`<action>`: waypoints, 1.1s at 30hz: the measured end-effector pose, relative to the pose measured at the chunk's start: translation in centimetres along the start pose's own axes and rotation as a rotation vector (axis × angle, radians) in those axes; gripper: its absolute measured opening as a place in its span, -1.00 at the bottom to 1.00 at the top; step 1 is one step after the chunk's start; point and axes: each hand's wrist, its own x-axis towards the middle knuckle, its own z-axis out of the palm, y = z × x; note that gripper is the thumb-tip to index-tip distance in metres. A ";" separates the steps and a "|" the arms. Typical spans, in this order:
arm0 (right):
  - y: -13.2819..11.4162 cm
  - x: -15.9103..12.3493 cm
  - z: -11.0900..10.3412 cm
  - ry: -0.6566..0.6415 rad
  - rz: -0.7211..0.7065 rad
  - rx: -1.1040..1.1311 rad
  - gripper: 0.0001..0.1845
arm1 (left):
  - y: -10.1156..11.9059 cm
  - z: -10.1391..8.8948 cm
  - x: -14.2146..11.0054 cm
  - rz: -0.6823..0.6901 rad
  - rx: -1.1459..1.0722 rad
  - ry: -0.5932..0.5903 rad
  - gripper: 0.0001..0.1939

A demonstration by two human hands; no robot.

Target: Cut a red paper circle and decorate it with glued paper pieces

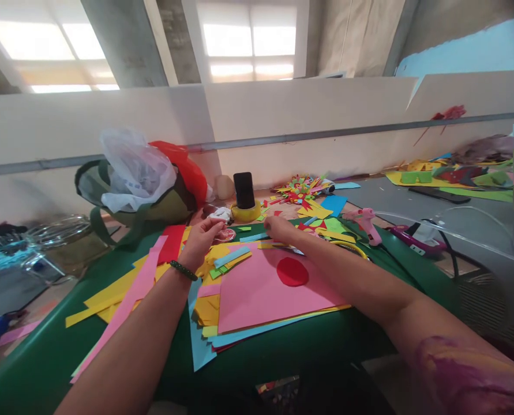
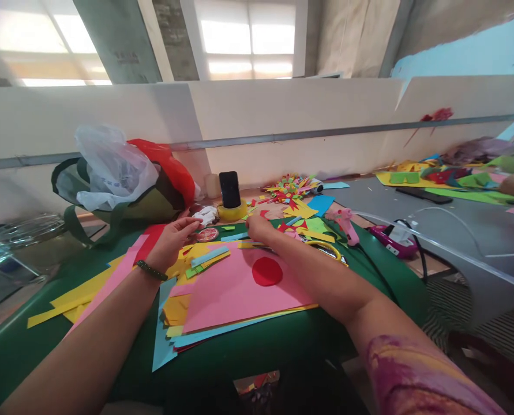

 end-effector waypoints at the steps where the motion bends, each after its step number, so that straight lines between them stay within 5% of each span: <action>1: 0.0 -0.1 -0.2 0.005 -0.003 -0.059 -0.69 | -0.1 -0.1 0.1 0.005 -0.001 0.009 -0.63; 8: -0.7 -1.0 -1.5 0.031 -0.152 -0.286 -0.64 | -0.7 -1.1 1.0 0.194 0.265 0.053 -0.72; 16: -1.1 -1.7 -1.0 0.036 -0.244 -0.367 -0.67 | -1.5 -1.0 0.3 0.133 0.869 -0.424 -0.64; 22: -0.9 -1.7 -0.7 0.055 -0.249 -0.407 -0.70 | -2.1 -0.9 0.6 0.163 1.091 -0.549 -0.60; 29: -0.9 -1.7 -0.5 0.054 -0.243 -0.455 -0.71 | -2.4 -1.4 0.9 0.148 0.943 -0.623 -0.68; 33: -1.3 -2.1 -0.8 0.047 -0.251 -0.479 -0.70 | -2.4 -1.4 0.8 0.177 0.858 -0.547 -0.63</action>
